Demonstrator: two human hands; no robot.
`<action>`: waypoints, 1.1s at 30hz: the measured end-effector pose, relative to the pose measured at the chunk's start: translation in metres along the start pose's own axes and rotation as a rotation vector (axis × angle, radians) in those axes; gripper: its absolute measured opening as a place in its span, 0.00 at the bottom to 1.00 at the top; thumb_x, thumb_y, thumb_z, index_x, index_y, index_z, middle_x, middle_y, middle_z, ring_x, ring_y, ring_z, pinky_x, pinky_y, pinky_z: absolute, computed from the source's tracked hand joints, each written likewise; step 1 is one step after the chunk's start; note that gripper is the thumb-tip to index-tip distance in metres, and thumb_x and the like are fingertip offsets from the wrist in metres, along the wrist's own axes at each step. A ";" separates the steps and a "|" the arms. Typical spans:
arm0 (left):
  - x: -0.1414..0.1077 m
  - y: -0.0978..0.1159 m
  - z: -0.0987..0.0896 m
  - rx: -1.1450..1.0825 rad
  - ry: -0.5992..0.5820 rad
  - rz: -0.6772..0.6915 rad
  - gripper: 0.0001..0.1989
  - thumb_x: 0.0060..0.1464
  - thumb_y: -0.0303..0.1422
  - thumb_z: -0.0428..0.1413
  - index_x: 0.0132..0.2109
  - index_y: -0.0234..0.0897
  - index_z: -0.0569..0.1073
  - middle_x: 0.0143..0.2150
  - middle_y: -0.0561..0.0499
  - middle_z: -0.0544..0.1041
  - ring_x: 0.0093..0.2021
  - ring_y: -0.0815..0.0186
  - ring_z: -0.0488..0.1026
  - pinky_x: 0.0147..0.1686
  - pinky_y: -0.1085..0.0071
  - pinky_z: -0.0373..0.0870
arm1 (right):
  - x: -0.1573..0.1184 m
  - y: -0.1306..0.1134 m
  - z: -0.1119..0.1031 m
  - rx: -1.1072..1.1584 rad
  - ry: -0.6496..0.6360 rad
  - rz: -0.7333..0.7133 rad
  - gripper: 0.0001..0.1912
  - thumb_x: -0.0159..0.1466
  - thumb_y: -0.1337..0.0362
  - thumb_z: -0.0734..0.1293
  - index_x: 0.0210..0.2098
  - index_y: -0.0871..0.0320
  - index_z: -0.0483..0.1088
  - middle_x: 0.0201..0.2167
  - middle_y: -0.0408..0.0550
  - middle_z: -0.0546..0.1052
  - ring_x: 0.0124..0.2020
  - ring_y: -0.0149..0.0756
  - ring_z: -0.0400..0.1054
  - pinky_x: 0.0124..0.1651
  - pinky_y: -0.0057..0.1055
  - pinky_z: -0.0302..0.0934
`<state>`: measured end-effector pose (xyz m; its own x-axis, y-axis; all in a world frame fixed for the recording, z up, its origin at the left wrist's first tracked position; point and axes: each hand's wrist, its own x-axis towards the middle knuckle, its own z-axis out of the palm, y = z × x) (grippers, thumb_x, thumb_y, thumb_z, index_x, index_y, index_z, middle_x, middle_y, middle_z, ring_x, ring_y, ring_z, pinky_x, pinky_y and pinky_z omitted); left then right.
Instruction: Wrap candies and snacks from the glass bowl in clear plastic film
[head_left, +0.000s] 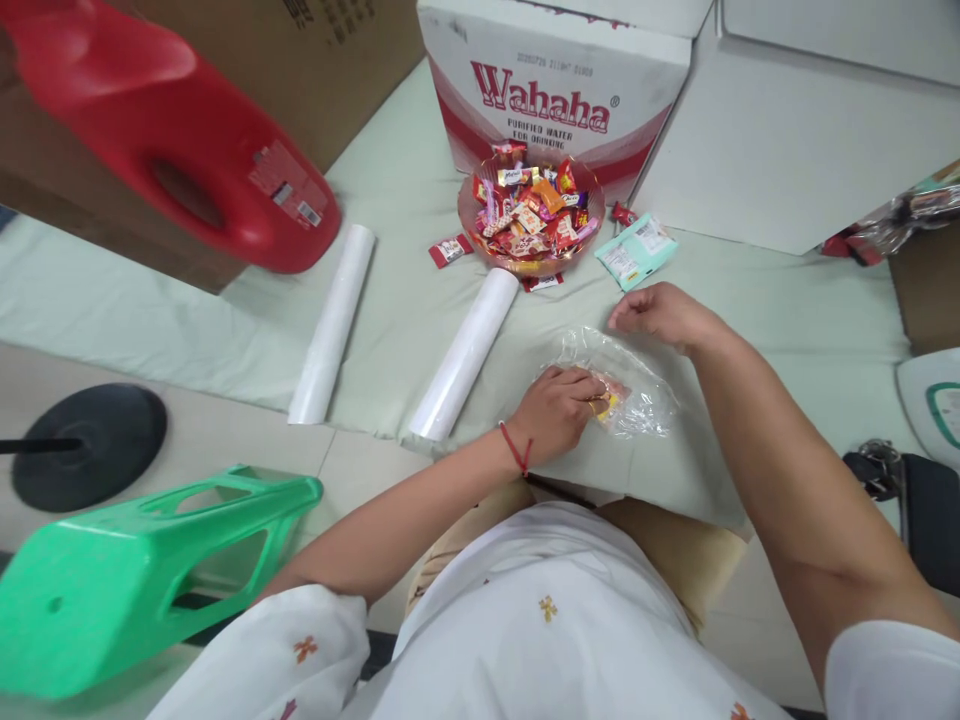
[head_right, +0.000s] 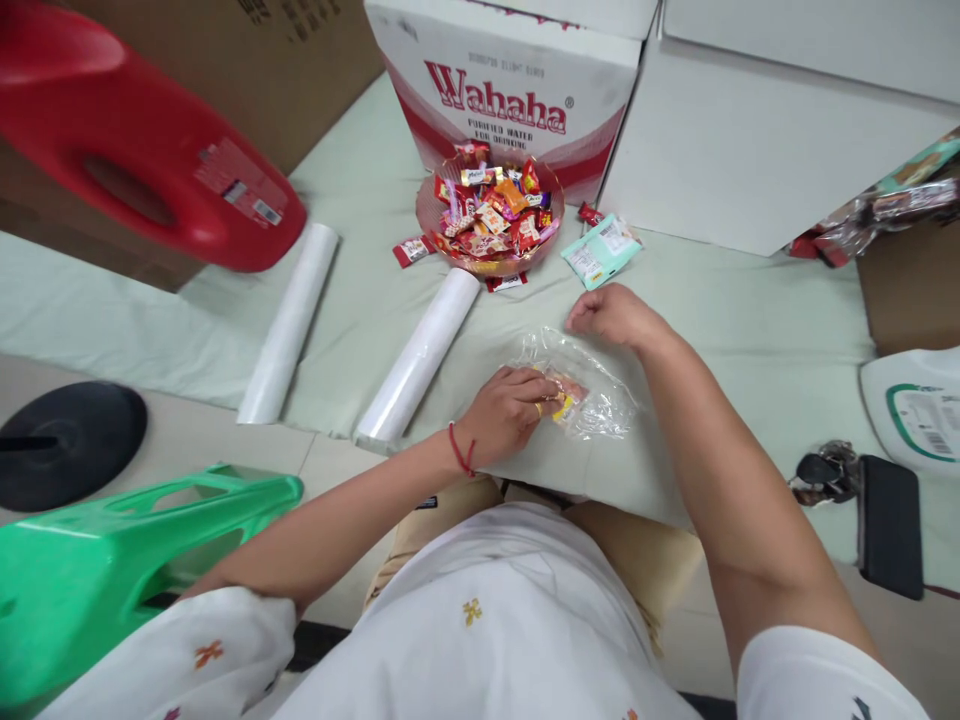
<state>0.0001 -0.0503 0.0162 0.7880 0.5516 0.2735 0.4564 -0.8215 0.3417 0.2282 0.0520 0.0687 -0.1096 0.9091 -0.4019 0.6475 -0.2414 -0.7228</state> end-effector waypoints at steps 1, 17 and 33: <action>0.000 0.000 0.000 0.001 -0.004 -0.001 0.16 0.70 0.28 0.47 0.52 0.41 0.79 0.56 0.49 0.81 0.55 0.61 0.72 0.48 0.60 0.61 | 0.001 -0.001 -0.005 0.014 0.056 -0.011 0.07 0.52 0.60 0.75 0.28 0.56 0.78 0.28 0.46 0.79 0.31 0.36 0.67 0.36 0.32 0.60; 0.006 -0.002 -0.005 -0.025 -0.056 -0.010 0.15 0.70 0.27 0.49 0.51 0.41 0.80 0.55 0.50 0.81 0.54 0.62 0.72 0.47 0.61 0.60 | -0.005 0.010 -0.017 -0.090 -0.056 0.107 0.10 0.51 0.56 0.76 0.27 0.55 0.78 0.25 0.45 0.77 0.28 0.34 0.64 0.33 0.33 0.56; 0.013 -0.002 -0.012 -0.079 -0.114 -0.029 0.17 0.69 0.25 0.48 0.52 0.44 0.80 0.59 0.52 0.79 0.54 0.64 0.73 0.48 0.62 0.62 | -0.035 0.022 -0.041 -0.074 0.035 0.174 0.21 0.48 0.45 0.77 0.31 0.55 0.77 0.34 0.47 0.78 0.35 0.36 0.65 0.36 0.32 0.56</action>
<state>0.0043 -0.0403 0.0299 0.8186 0.5515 0.1604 0.4496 -0.7890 0.4187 0.2772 0.0294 0.0904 0.0344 0.8673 -0.4966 0.7086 -0.3716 -0.5999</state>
